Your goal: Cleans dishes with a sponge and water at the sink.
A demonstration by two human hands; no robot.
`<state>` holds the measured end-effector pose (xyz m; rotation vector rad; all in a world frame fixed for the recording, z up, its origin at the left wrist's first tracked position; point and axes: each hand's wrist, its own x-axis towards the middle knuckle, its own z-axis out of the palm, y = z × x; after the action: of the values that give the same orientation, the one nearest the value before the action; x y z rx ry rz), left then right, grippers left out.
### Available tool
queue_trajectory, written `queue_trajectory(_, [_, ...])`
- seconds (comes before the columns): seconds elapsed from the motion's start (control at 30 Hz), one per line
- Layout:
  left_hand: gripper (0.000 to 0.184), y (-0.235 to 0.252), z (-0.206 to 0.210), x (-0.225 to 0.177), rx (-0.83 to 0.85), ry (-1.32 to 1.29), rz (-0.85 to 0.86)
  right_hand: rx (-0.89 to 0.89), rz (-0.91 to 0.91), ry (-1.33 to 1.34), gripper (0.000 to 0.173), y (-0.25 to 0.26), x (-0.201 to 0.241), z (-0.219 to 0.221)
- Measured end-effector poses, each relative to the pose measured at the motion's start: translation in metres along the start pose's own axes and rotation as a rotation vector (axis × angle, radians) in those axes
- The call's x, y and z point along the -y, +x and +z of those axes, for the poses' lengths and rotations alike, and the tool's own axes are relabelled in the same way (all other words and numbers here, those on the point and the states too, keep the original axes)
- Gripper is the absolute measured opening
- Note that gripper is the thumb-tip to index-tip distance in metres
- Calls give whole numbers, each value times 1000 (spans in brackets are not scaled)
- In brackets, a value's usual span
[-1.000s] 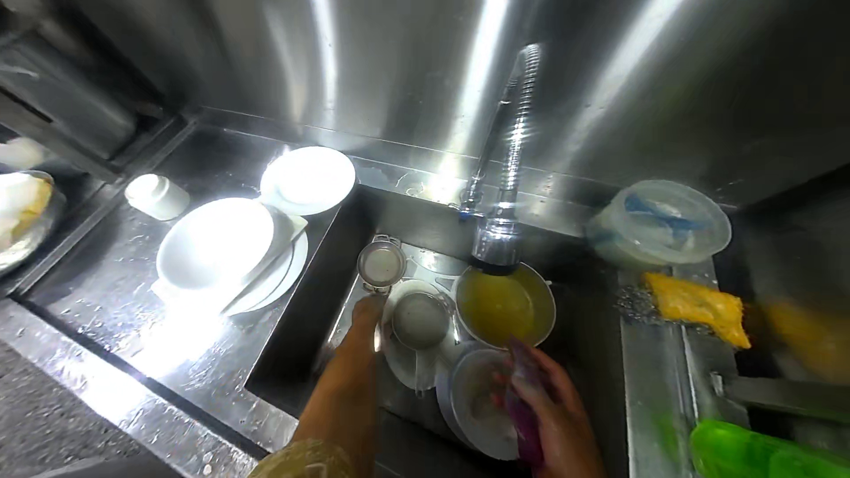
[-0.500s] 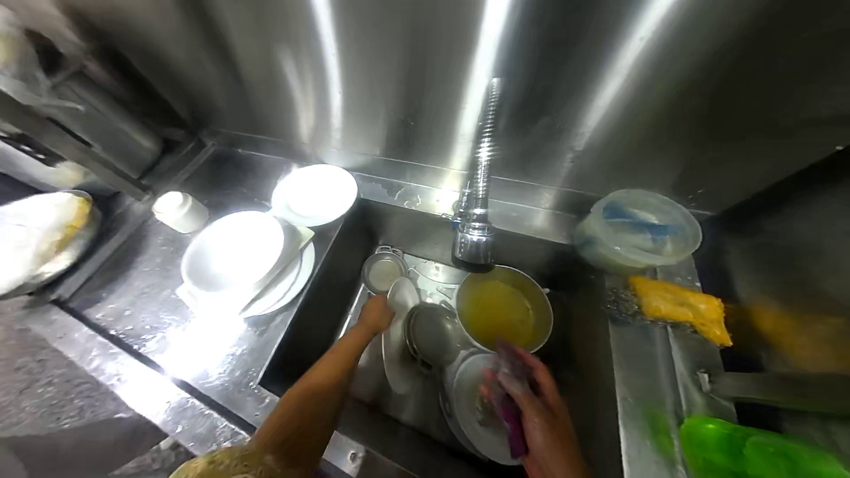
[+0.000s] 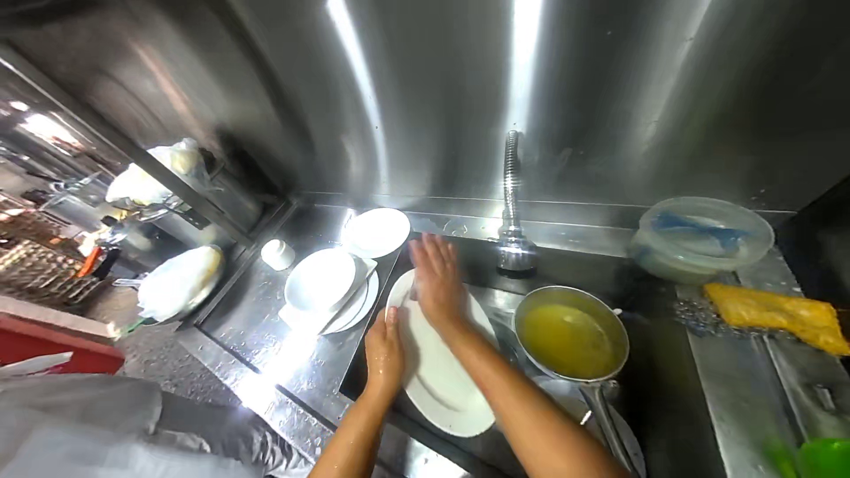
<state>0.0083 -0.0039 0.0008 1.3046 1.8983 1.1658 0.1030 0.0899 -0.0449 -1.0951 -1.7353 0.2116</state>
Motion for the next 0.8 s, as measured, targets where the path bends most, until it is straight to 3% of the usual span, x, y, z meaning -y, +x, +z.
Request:
queue_trajectory(0.13, [40,26,2,-15,-226,-161,34,86,104,-111,48,-59,-5,-27])
queue_trajectory(0.2, [41,38,6,-15,-228,-179,55,160,50,-36,48,-93,10,-33])
queue_trajectory(0.3, [45,30,27,-15,-78,-149,63,104,-21,80,43,-55,21,-25])
queue_trajectory(0.43, [45,3,49,-28,-7,-127,-22,-7,76,-69,49,18,-26,-33])
queue_trajectory(0.53, [45,16,45,-25,-105,-201,-14,21,213,-226,52,-29,-27,-46])
queue_trajectory(0.63, [45,32,34,-19,-114,-211,17,121,156,33,46,-87,18,-42])
queue_trajectory(0.7, [49,26,32,-18,-28,-189,31,87,46,169,44,-74,35,-32])
queue_trajectory(0.8, [50,18,32,-21,-1,-117,119,-24,-39,87,44,-22,7,-26])
